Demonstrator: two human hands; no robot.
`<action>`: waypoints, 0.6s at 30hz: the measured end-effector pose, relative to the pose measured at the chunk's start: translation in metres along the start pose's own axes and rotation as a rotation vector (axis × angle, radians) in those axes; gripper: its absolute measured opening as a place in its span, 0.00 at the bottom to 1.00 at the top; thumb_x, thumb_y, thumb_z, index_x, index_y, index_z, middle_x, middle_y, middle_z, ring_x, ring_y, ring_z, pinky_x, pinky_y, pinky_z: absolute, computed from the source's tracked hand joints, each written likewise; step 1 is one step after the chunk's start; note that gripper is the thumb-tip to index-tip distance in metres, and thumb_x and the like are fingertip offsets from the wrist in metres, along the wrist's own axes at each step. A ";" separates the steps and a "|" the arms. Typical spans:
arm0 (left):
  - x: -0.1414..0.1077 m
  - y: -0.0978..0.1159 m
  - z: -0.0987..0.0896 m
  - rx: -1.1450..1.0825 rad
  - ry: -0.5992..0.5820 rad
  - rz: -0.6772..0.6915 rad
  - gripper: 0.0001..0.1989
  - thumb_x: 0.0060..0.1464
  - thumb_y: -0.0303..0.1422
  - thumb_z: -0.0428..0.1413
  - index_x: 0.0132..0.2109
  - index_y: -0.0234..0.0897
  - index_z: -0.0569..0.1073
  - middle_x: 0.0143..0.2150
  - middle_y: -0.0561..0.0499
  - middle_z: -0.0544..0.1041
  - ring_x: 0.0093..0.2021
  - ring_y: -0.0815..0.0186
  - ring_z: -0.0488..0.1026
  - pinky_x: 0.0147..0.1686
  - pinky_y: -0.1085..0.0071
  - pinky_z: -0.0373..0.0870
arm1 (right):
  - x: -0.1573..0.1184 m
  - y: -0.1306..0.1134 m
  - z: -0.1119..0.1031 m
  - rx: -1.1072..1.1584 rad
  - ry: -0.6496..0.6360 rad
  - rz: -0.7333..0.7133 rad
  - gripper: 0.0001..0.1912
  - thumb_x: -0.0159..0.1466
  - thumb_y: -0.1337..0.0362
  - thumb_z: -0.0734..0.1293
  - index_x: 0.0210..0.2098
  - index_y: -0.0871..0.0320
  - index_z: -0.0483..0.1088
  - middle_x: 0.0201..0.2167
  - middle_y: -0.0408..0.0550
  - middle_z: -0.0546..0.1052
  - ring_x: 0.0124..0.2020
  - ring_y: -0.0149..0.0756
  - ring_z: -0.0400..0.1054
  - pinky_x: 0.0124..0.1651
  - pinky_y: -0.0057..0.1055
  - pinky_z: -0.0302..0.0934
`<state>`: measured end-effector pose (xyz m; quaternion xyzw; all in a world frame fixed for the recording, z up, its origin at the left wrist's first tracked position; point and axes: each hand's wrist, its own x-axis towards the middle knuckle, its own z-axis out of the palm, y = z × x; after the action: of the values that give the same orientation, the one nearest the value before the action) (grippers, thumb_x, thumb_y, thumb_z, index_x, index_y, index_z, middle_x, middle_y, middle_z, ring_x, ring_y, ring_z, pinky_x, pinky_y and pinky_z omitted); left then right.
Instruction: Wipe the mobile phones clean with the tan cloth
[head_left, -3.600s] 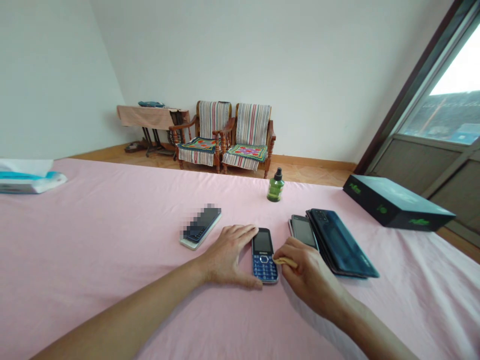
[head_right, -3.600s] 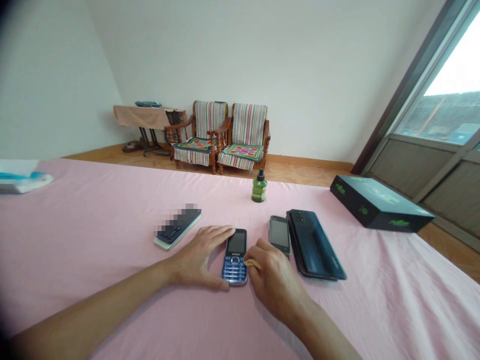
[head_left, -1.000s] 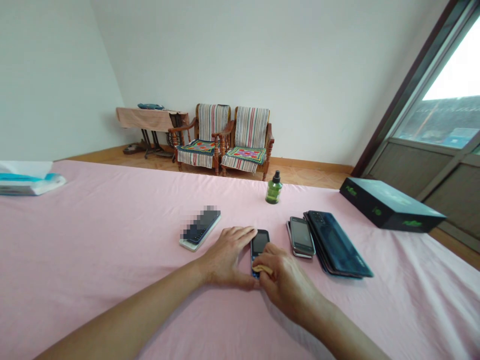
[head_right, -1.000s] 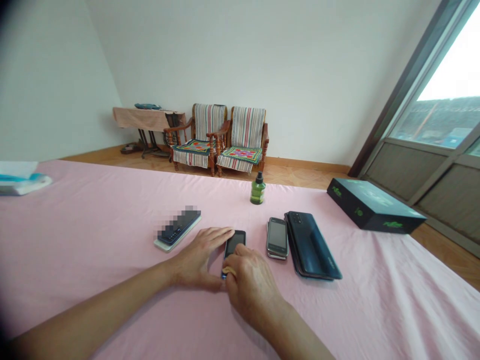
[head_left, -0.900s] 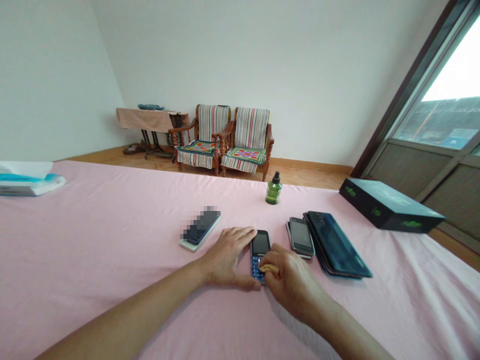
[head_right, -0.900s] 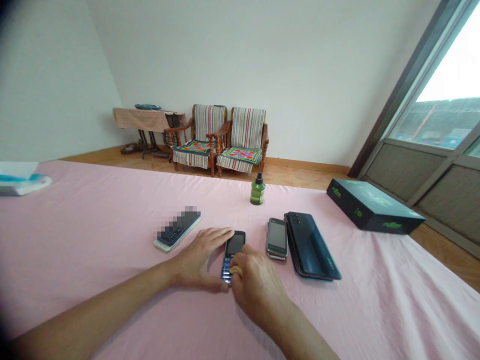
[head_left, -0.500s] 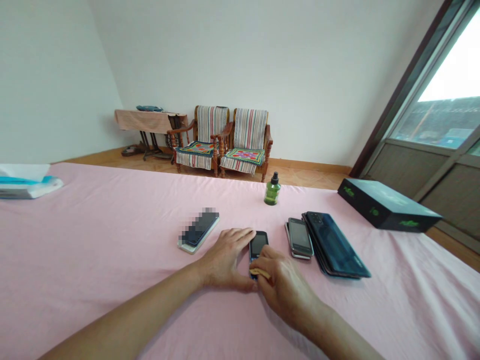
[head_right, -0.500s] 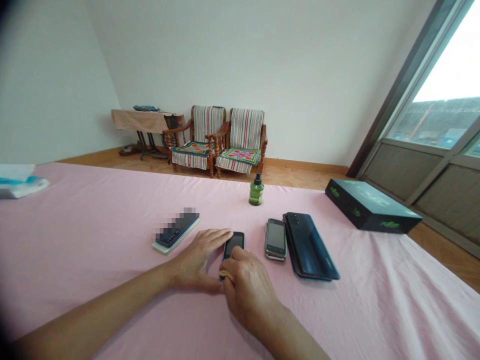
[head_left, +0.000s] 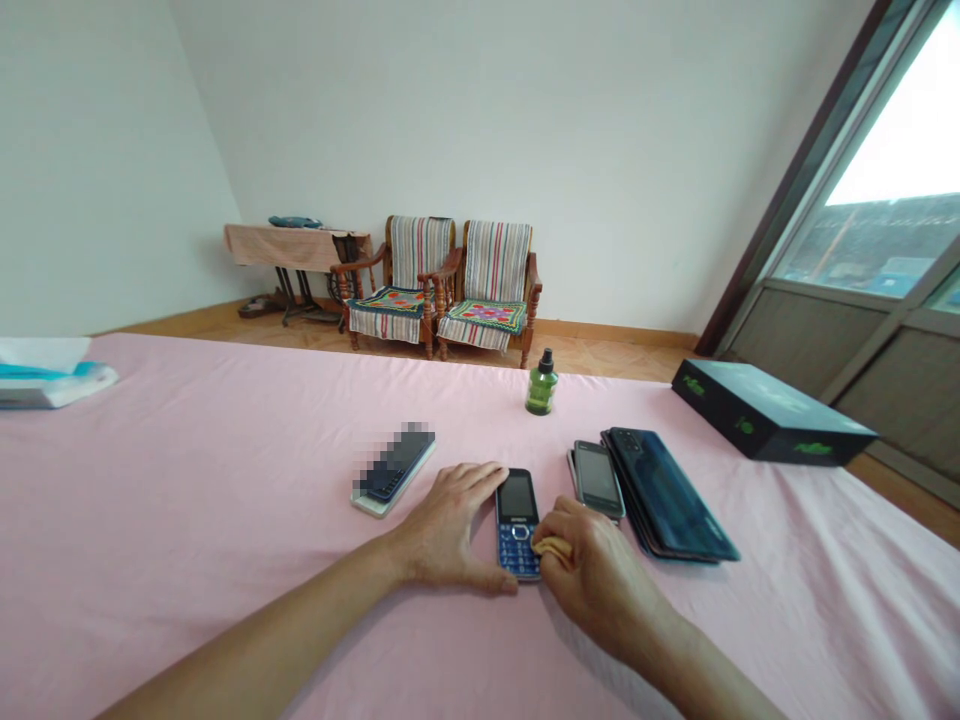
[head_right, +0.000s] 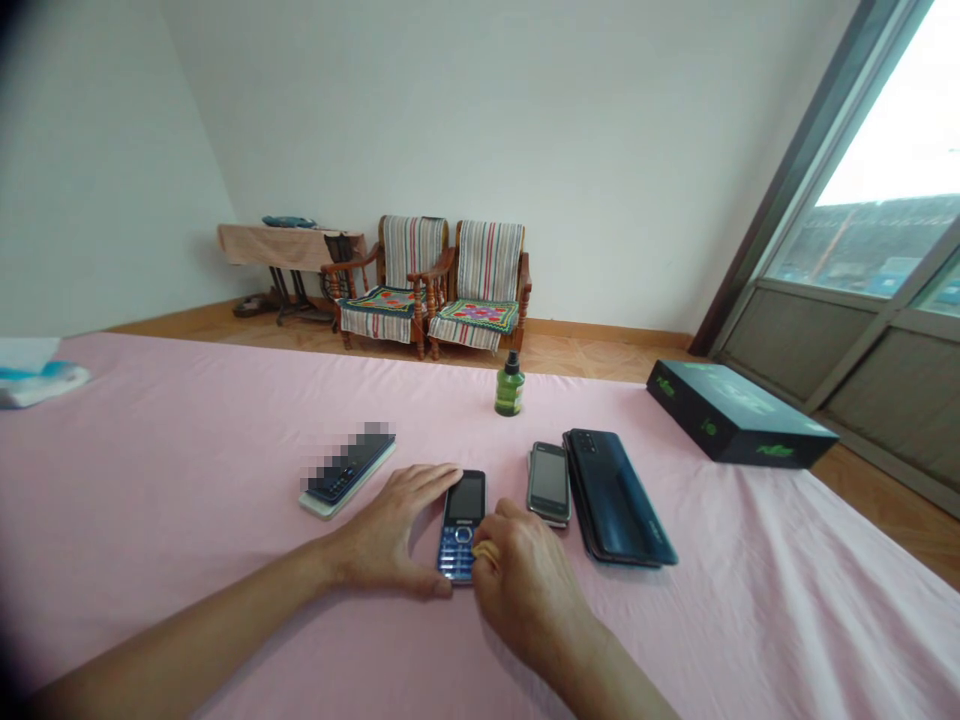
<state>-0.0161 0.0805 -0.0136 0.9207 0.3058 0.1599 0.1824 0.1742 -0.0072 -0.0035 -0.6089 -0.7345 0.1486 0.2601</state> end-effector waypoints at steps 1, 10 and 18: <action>0.000 0.000 0.000 0.003 -0.001 -0.003 0.54 0.35 0.57 0.64 0.65 0.33 0.59 0.66 0.37 0.60 0.64 0.44 0.57 0.62 0.50 0.53 | 0.000 0.000 0.001 0.004 0.006 -0.003 0.13 0.53 0.79 0.60 0.26 0.60 0.73 0.27 0.46 0.70 0.30 0.34 0.66 0.34 0.28 0.52; -0.001 0.002 -0.002 -0.005 -0.037 -0.065 0.58 0.32 0.56 0.66 0.65 0.29 0.59 0.67 0.34 0.59 0.65 0.43 0.56 0.64 0.50 0.52 | -0.004 -0.002 0.025 0.058 0.033 -0.093 0.12 0.53 0.80 0.60 0.24 0.59 0.68 0.29 0.46 0.70 0.32 0.34 0.64 0.33 0.28 0.51; -0.002 -0.002 0.001 -0.025 -0.001 -0.049 0.55 0.29 0.43 0.69 0.65 0.35 0.59 0.66 0.38 0.60 0.64 0.41 0.58 0.63 0.47 0.54 | 0.002 -0.009 0.038 0.013 0.029 -0.129 0.11 0.50 0.80 0.61 0.24 0.58 0.68 0.29 0.45 0.70 0.32 0.34 0.65 0.32 0.29 0.50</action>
<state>-0.0183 0.0807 -0.0163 0.9107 0.3261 0.1585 0.1980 0.1451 -0.0033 -0.0294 -0.5605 -0.7675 0.1274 0.2838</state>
